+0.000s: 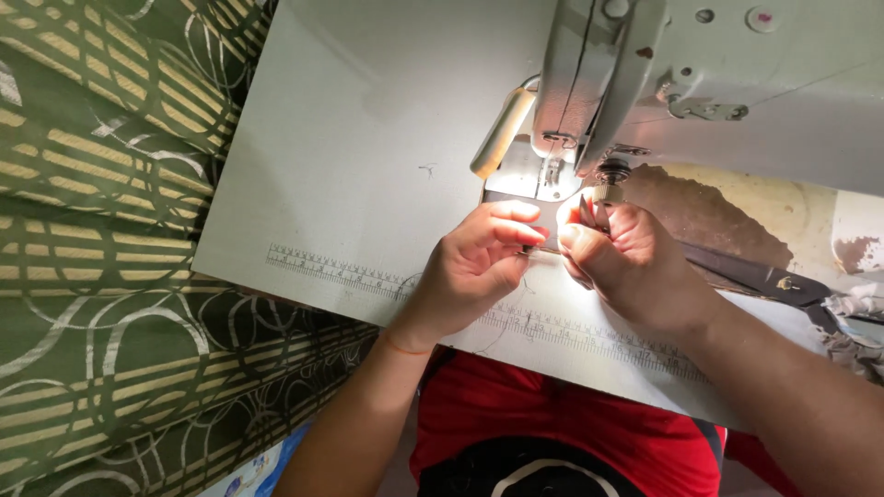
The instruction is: Threading an industrial sewing machine and trimming thread with snips.
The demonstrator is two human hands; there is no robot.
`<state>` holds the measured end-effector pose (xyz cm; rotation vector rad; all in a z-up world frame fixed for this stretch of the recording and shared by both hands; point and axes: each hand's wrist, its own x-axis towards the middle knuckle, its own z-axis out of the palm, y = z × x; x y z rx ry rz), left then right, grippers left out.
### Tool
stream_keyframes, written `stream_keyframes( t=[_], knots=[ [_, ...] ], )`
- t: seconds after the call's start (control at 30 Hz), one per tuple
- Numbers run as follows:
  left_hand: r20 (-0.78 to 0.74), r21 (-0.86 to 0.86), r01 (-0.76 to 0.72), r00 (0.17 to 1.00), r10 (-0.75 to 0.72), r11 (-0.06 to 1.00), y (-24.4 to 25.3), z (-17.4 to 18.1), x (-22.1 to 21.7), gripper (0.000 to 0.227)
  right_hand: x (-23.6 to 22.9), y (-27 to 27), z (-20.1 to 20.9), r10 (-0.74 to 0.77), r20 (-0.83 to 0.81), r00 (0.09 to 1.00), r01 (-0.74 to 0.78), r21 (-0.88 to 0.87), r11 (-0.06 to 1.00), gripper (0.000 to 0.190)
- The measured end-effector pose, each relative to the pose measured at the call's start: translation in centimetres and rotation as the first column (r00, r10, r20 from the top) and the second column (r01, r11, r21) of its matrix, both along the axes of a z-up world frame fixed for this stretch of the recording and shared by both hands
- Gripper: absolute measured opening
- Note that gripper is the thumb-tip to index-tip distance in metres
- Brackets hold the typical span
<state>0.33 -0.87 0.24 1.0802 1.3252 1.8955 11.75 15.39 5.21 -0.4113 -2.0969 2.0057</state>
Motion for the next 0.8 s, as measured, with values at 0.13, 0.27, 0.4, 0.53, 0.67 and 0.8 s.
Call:
stream_keyframes(
  t=[0.13,0.27,0.4,0.53,0.67,0.8],
  knots=[
    [0.125,-0.09,0.043,0.992,-0.032,0.995,-0.3,0.1,0.2,0.019,0.2,0.1,-0.1,-0.016,-0.023,1.0,0.015,-0.016,1.0,0.042],
    [0.081,-0.065,0.012,0.997,-0.006,0.998,-0.2,-0.5,-0.6,0.02,0.2,1.0,-0.6,0.062,-0.071,0.996,-0.062,-0.004,0.998,0.039],
    [0.012,-0.029,-0.107,0.994,0.108,0.994,0.2,-0.7,-0.5,0.019,0.4,1.4,-0.5,0.173,-0.156,0.972,-0.186,-0.078,0.979,0.031],
    [0.039,-0.009,-0.164,0.986,0.164,0.986,0.3,-1.3,-0.1,0.019,1.2,1.5,0.3,0.279,-0.17,0.945,-0.298,-0.1,0.949,0.024],
    [0.045,0.007,-0.176,0.983,0.176,0.984,0.2,-0.6,0.3,0.018,2.0,2.5,-0.4,0.444,-0.139,0.885,-0.463,-0.171,0.87,0.013],
    [0.076,0.017,-0.206,0.976,0.204,0.978,0.4,-0.5,0.5,0.024,1.9,2.7,0.9,0.687,0.06,0.724,-0.677,-0.126,0.725,0.011]
  ],
)
